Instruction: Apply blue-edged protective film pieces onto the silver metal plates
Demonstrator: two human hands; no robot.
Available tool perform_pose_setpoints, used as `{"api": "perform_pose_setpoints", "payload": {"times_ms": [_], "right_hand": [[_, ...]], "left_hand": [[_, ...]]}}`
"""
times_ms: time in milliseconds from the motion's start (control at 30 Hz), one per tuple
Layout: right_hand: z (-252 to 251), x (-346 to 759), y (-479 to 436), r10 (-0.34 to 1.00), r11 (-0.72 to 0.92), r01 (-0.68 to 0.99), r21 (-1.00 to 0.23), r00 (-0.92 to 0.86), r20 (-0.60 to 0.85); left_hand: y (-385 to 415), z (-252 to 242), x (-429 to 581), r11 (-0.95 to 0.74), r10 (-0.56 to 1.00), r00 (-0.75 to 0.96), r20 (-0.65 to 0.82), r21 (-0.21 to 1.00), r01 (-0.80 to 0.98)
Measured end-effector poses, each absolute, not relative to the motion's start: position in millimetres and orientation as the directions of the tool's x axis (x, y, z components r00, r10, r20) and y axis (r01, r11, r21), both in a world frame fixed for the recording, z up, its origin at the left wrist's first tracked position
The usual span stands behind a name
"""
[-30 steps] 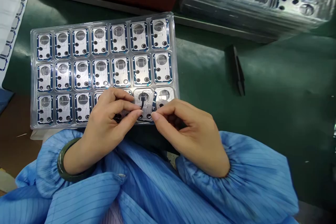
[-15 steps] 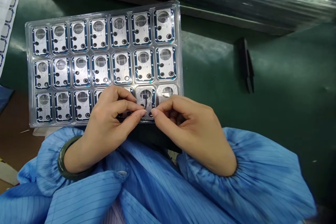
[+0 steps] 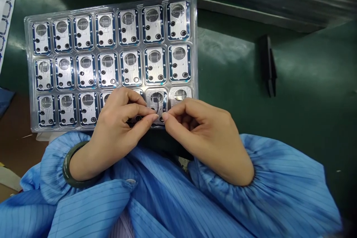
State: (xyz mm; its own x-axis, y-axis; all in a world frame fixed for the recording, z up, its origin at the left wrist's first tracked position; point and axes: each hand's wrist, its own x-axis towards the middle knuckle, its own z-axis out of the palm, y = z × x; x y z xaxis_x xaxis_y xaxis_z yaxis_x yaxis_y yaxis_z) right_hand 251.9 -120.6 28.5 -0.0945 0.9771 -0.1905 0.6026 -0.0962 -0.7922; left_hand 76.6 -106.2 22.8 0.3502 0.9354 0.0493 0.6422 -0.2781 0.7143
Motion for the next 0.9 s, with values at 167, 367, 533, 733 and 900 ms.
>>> {"api": "perform_pose_setpoints", "payload": {"times_ms": [167, 367, 533, 733, 900], "right_hand": [[28.1, 251.8, -120.2, 0.977, -0.088, 0.602, -0.793, -0.105, -0.188], [28.1, 251.6, -119.5, 0.978, -0.091, 0.602, -0.793, -0.097, -0.186], [28.2, 252.0, -120.2, 0.978, -0.079, 0.599, -0.797, -0.106, -0.177], [27.6, 251.4, -120.2, 0.978, -0.085, 0.609, -0.789, -0.100, -0.183], [29.0, 250.9, -120.0, 0.977, -0.091, 0.614, -0.784, -0.099, -0.191]], "left_hand": [[-106.0, 23.7, 76.9, -0.275, 0.936, 0.348, 0.047, 0.713, 0.645], [-105.5, 24.1, 77.1, -0.283, 0.934, 0.354, 0.047, 0.704, 0.651], [-105.5, 24.0, 76.8, -0.293, 0.931, 0.361, 0.052, 0.695, 0.657], [-105.5, 24.0, 77.0, -0.285, 0.933, 0.357, 0.042, 0.692, 0.664], [-106.0, 23.6, 76.9, -0.280, 0.934, 0.354, 0.040, 0.695, 0.662]]}}
